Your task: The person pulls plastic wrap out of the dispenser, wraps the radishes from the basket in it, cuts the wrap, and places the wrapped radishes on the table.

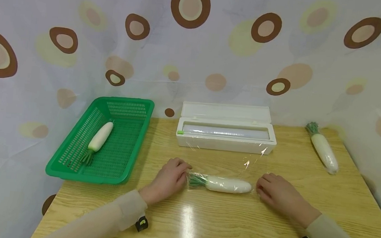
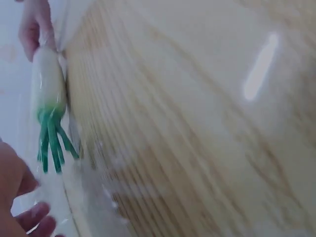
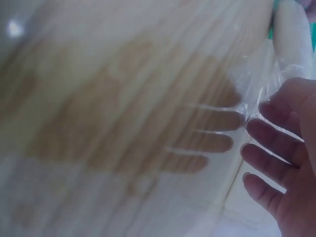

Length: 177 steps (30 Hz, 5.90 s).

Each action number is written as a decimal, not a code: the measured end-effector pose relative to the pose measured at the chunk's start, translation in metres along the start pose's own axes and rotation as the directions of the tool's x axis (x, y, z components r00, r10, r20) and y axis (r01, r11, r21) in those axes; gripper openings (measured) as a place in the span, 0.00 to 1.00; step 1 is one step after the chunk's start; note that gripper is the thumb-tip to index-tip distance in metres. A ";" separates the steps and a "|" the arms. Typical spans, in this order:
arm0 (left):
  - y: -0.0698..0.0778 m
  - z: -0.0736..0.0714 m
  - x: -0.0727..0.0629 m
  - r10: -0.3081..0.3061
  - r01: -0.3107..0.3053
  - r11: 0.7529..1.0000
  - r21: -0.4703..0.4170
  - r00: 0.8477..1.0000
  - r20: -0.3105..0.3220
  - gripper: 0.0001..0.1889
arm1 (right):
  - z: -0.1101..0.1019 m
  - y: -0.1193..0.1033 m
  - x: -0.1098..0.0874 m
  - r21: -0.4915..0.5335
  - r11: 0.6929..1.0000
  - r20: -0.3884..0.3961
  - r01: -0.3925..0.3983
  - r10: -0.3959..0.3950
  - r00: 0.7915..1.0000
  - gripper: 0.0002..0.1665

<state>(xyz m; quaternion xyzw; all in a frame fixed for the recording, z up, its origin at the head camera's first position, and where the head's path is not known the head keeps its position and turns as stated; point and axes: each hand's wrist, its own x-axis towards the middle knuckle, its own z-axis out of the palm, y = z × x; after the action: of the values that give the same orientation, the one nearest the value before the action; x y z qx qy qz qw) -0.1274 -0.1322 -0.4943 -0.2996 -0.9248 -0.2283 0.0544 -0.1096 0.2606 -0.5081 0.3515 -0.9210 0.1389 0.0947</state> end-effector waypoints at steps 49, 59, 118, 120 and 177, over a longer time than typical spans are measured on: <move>0.045 0.023 0.034 0.171 -0.201 0.964 0.174 0.970 0.174 0.22 | -0.016 -0.027 0.029 -0.030 0.997 -0.278 0.064 -0.070 0.958 0.20; 0.047 0.024 0.037 0.160 -0.203 0.957 0.208 0.966 0.205 0.24 | 0.011 -0.058 0.029 -0.075 0.995 -0.065 0.071 -0.076 0.995 0.31; 0.010 0.033 0.075 -0.058 0.036 0.979 0.199 0.992 0.108 0.16 | 0.010 0.006 0.061 0.016 0.993 -0.018 -0.118 0.118 0.993 0.17; 0.009 0.035 0.073 -0.068 0.045 0.978 0.204 0.992 0.111 0.18 | 0.010 0.005 0.061 0.012 0.994 -0.024 -0.109 0.109 0.994 0.18; -0.077 0.016 0.084 -0.498 0.231 0.669 -0.707 0.845 -0.195 0.29 | 0.023 -0.064 0.273 0.249 0.966 0.096 -0.074 0.051 0.994 0.13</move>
<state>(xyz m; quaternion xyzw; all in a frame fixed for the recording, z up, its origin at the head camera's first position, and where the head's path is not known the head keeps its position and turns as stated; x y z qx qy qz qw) -0.2397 -0.1363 -0.5188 -0.0550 -0.7965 -0.5978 0.0721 -0.2685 0.0379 -0.4433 0.3374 -0.9097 0.2419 0.0037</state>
